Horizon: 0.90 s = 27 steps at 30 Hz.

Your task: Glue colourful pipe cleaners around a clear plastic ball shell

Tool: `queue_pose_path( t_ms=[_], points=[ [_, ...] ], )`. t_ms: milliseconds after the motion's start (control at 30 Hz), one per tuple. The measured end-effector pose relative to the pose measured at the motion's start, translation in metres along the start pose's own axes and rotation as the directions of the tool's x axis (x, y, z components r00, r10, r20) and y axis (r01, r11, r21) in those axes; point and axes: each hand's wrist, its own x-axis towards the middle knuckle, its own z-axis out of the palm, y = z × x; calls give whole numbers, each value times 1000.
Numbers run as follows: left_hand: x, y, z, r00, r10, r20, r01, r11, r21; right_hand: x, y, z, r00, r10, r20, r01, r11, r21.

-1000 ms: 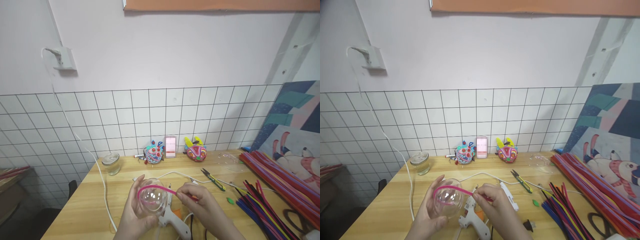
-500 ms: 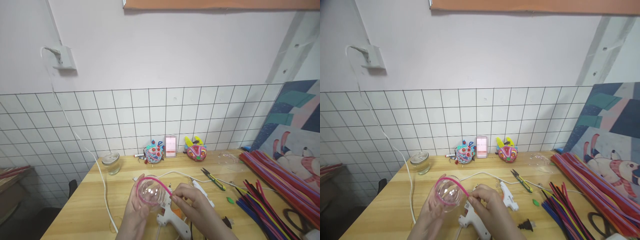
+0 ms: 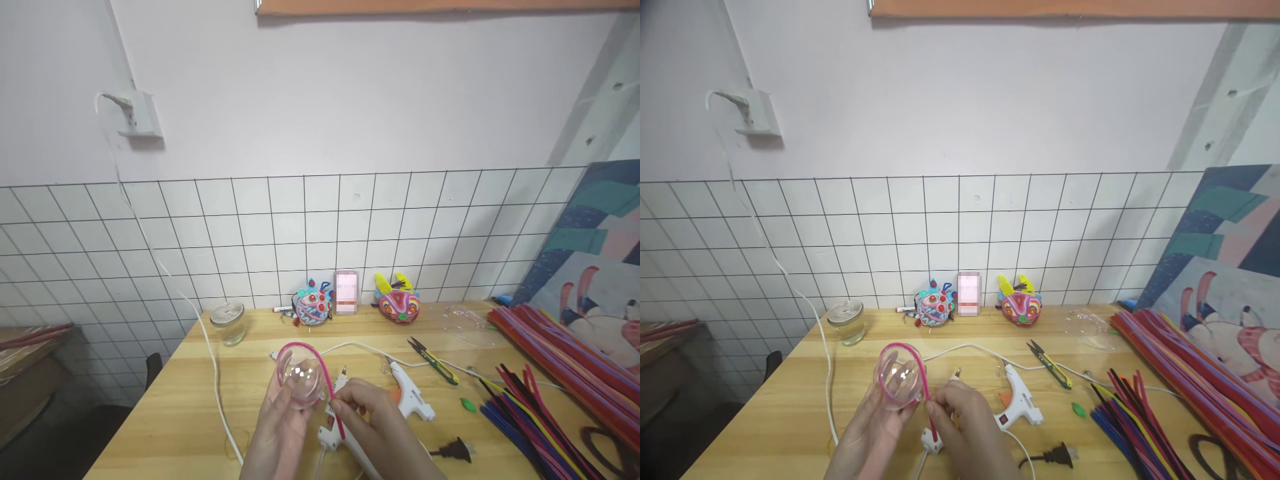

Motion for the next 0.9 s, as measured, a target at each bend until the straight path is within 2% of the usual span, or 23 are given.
queue_pose_path(
  t_ms=[367,667,800,900],
  points=[
    [1,-2,0,996,-81,-33,75,984,-162,1,3,12,996,84,-26,-83,996,42],
    [-1,2,11,986,-105,-133,87,987,-133,4,3,15,991,135,-26,-133,989,66],
    [-1,0,11,976,-88,-197,71,993,-90,3,2,16,991,137,10,-137,977,164],
    [-1,-3,6,976,-86,-200,66,992,-104,3,3,18,985,169,47,-175,953,247]
  ],
)
